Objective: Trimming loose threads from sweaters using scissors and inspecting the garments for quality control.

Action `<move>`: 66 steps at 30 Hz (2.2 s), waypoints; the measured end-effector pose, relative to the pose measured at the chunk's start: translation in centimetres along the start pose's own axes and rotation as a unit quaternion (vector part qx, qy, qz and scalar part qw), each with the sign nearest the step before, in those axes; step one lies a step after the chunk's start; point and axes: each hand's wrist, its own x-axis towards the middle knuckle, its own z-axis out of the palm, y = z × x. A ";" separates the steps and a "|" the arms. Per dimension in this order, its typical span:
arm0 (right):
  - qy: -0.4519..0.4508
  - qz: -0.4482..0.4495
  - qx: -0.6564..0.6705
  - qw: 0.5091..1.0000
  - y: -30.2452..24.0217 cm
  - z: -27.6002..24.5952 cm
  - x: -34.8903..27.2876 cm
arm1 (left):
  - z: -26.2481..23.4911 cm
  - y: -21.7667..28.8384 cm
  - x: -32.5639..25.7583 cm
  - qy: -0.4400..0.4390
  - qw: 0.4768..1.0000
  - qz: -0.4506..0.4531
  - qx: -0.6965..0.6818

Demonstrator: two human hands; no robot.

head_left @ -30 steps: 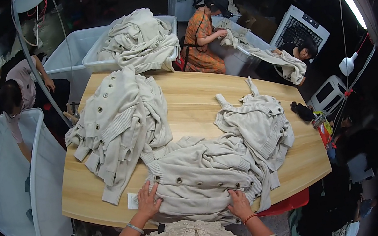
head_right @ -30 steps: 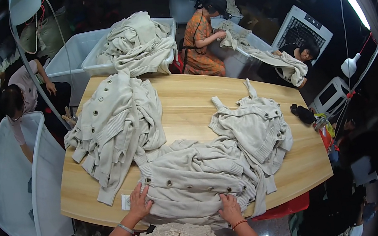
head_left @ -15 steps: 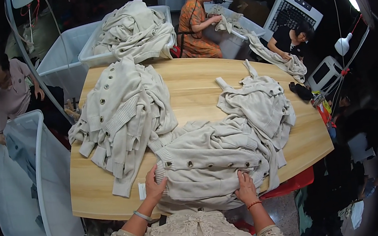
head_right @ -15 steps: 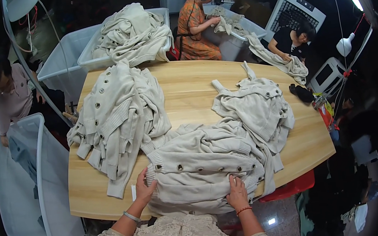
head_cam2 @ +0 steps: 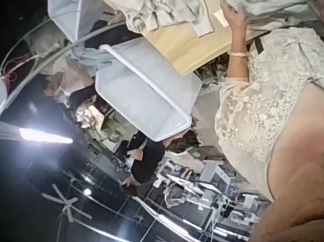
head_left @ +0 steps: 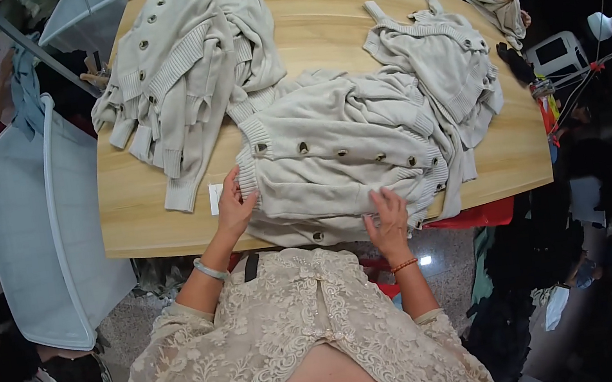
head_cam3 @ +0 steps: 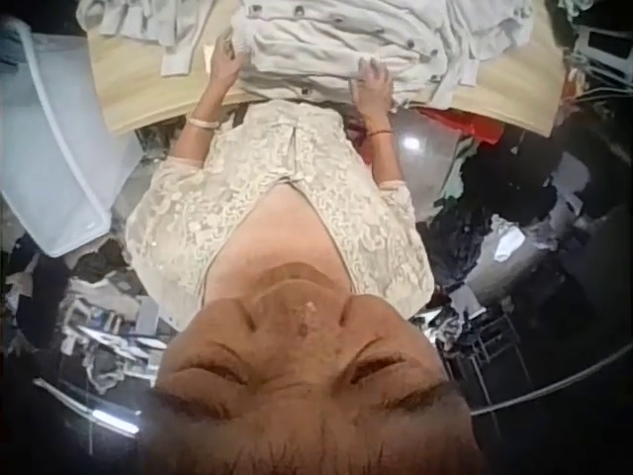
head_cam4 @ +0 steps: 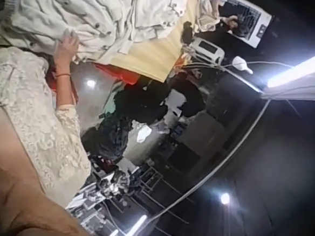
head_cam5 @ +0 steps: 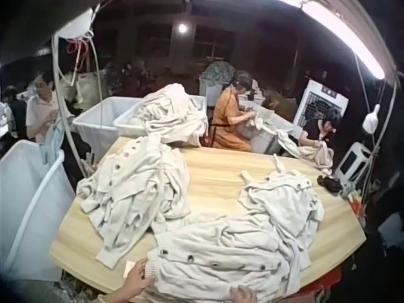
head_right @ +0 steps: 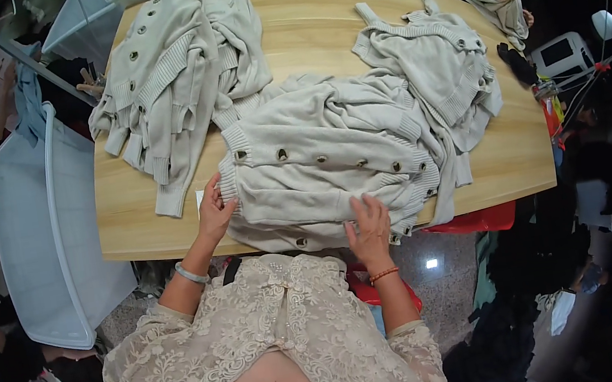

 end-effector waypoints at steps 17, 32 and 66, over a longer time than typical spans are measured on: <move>-0.043 -0.113 0.145 0.982 -5.2 3.7 5.8 | 1.1 0.9 5.0 0.133 0.985 -0.101 -0.042; -0.040 -0.190 0.150 0.969 -9.0 1.0 11.4 | 4.4 12.4 -2.8 -0.448 0.866 0.162 0.151; -0.200 0.142 0.164 0.955 2.5 -24.6 -1.7 | 0.2 12.2 3.5 -0.303 0.946 -0.038 0.105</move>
